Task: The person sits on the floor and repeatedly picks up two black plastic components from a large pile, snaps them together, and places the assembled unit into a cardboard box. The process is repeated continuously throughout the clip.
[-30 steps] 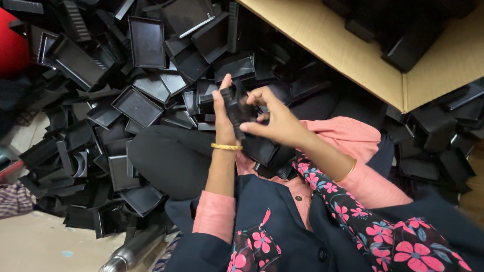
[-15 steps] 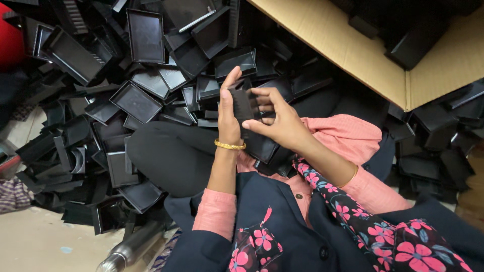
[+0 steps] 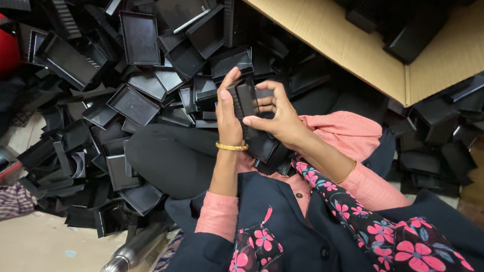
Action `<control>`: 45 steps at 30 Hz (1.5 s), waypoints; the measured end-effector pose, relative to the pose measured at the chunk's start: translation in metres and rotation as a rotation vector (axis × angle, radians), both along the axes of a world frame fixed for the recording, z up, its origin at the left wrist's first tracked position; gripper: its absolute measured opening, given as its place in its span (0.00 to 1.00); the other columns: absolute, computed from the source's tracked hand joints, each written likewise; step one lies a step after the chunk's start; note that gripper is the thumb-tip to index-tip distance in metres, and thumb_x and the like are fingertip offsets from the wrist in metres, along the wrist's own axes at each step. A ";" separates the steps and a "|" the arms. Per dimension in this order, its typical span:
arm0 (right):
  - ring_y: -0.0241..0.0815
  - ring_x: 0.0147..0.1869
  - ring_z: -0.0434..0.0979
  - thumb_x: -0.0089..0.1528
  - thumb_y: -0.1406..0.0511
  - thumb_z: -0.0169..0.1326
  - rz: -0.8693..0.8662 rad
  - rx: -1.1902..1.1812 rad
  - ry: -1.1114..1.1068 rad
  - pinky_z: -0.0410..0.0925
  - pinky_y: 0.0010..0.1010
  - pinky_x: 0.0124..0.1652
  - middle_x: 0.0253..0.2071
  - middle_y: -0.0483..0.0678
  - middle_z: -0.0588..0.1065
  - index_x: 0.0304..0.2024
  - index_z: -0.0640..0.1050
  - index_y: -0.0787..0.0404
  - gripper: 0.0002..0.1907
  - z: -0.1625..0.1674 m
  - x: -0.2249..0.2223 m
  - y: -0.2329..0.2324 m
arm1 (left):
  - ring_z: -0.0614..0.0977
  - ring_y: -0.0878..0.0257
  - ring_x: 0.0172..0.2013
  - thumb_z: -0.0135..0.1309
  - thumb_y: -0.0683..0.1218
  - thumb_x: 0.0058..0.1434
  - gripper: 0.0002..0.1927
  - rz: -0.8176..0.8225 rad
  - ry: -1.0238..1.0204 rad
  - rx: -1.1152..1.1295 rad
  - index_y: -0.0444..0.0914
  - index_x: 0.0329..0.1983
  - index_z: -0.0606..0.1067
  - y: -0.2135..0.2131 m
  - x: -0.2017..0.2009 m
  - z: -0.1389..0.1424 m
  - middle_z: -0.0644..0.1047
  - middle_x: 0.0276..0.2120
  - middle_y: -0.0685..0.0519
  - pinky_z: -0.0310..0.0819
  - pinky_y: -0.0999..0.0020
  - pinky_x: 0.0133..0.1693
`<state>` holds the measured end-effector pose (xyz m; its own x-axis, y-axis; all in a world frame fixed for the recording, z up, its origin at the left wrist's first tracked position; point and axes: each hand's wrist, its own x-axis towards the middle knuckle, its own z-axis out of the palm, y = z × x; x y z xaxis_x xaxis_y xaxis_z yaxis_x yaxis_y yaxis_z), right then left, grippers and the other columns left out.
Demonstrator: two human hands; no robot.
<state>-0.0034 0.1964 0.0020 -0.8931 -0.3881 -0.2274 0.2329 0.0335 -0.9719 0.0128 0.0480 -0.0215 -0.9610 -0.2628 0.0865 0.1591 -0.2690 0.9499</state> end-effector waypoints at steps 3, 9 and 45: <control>0.43 0.58 0.74 0.52 0.66 0.71 0.012 -0.031 -0.041 0.71 0.37 0.57 0.53 0.52 0.72 0.67 0.59 0.56 0.46 -0.001 -0.002 0.002 | 0.75 0.57 0.62 0.32 0.63 0.79 0.34 -0.064 -0.028 0.051 0.34 0.73 0.66 -0.002 0.001 0.003 0.71 0.67 0.44 0.67 0.63 0.65; 0.41 0.58 0.73 0.50 0.66 0.71 0.125 -0.007 -0.129 0.71 0.34 0.56 0.52 0.51 0.73 0.68 0.58 0.54 0.50 -0.006 -0.010 0.009 | 0.75 0.61 0.60 0.33 0.61 0.77 0.30 -0.113 -0.044 0.169 0.36 0.69 0.66 0.009 0.004 0.005 0.70 0.65 0.49 0.72 0.64 0.61; 0.58 0.47 0.76 0.54 0.70 0.58 0.055 0.902 0.999 0.69 0.52 0.52 0.39 0.57 0.75 0.45 0.80 0.62 0.16 -0.091 -0.092 0.035 | 0.82 0.58 0.48 0.50 0.36 0.61 0.28 0.049 -0.131 -0.477 0.38 0.66 0.62 -0.054 -0.020 0.006 0.76 0.49 0.50 0.78 0.62 0.48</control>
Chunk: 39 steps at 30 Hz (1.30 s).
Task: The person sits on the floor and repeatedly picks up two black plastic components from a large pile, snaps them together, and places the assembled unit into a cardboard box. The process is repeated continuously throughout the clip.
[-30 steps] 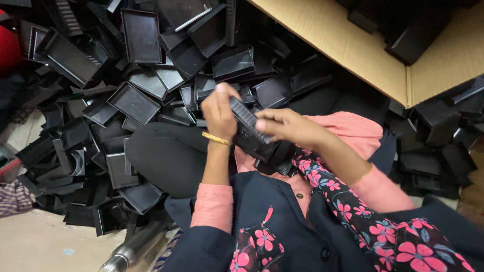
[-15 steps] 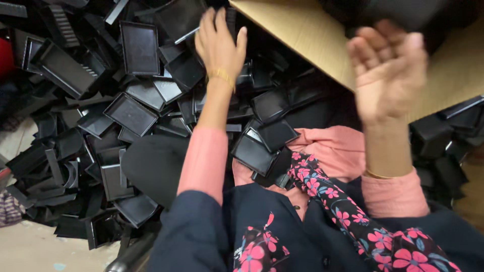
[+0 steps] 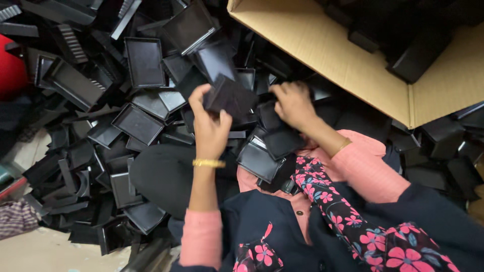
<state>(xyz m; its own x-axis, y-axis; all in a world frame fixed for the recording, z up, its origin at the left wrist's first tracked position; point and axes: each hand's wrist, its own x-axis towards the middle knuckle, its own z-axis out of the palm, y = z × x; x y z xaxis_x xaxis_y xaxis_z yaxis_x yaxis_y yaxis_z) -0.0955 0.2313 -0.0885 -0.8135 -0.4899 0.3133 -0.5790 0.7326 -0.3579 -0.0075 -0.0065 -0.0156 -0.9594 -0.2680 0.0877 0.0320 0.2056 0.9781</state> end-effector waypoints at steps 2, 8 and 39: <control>0.57 0.46 0.76 0.56 0.69 0.58 -0.157 -0.049 -0.132 0.71 0.46 0.48 0.40 0.56 0.74 0.43 0.79 0.56 0.12 0.005 -0.004 0.002 | 0.74 0.60 0.57 0.47 0.31 0.60 0.30 -0.124 0.042 0.159 0.38 0.68 0.64 0.001 0.016 0.005 0.69 0.60 0.48 0.73 0.66 0.51; 0.36 0.53 0.75 0.60 0.68 0.65 -0.018 -0.915 -1.023 0.71 0.30 0.53 0.50 0.46 0.72 0.57 0.68 0.62 0.26 0.036 0.048 -0.009 | 0.75 0.60 0.57 0.41 0.52 0.78 0.23 -0.008 -0.039 1.015 0.36 0.71 0.65 0.040 0.002 -0.012 0.70 0.60 0.46 0.72 0.65 0.59; 0.42 0.60 0.73 0.51 0.70 0.69 -0.009 -0.754 -1.161 0.75 0.38 0.54 0.56 0.50 0.71 0.69 0.60 0.55 0.47 0.102 0.075 -0.039 | 0.74 0.55 0.58 0.36 0.57 0.74 0.30 -0.087 0.017 0.789 0.36 0.73 0.61 0.055 0.023 0.014 0.68 0.65 0.47 0.70 0.60 0.60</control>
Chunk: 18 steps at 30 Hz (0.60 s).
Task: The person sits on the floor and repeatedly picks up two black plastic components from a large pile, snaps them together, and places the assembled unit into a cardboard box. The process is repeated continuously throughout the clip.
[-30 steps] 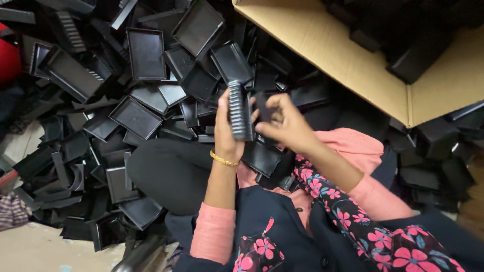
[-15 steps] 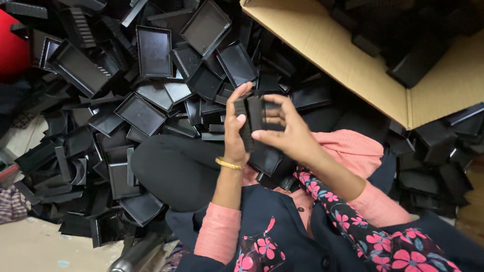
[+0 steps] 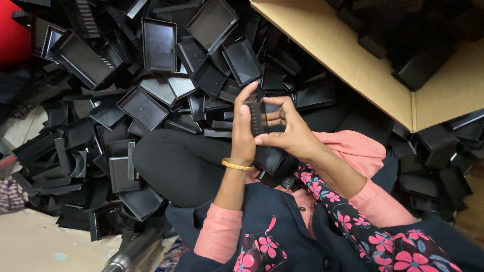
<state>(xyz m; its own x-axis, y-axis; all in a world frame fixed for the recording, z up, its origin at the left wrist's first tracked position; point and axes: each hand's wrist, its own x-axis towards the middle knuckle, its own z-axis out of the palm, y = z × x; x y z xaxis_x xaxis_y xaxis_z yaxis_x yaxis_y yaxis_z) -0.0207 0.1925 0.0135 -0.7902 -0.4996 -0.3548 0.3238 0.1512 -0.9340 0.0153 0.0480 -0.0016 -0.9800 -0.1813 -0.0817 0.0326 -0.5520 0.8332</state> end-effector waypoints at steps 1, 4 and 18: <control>0.41 0.61 0.73 0.51 0.70 0.69 0.019 0.005 0.000 0.75 0.37 0.54 0.55 0.50 0.71 0.69 0.59 0.56 0.47 -0.002 -0.001 0.001 | 0.76 0.55 0.54 0.34 0.57 0.75 0.29 -0.003 -0.021 -0.001 0.37 0.72 0.62 0.002 -0.001 0.002 0.69 0.62 0.46 0.73 0.60 0.56; 0.39 0.61 0.73 0.55 0.69 0.68 0.105 -0.162 -0.088 0.71 0.34 0.59 0.57 0.50 0.71 0.69 0.61 0.58 0.44 0.000 -0.009 0.007 | 0.77 0.52 0.53 0.31 0.55 0.80 0.22 0.106 0.187 -0.375 0.35 0.59 0.69 -0.005 -0.005 0.006 0.73 0.55 0.43 0.72 0.61 0.56; 0.36 0.31 0.79 0.56 0.58 0.67 0.098 0.371 0.436 0.72 0.32 0.33 0.27 0.45 0.79 0.45 0.80 0.65 0.21 0.022 0.002 -0.014 | 0.71 0.50 0.26 0.44 0.51 0.76 0.20 0.477 -0.054 -1.043 0.33 0.31 0.69 -0.073 -0.016 -0.008 0.69 0.24 0.43 0.68 0.59 0.33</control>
<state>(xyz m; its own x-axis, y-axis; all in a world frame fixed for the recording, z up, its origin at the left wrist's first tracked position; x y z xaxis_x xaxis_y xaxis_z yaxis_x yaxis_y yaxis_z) -0.0185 0.1783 0.0360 -0.8589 -0.4822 -0.1722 -0.1108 0.5035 -0.8569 -0.0010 -0.0254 -0.0096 -0.7934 -0.5373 0.2860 0.0029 0.4665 0.8845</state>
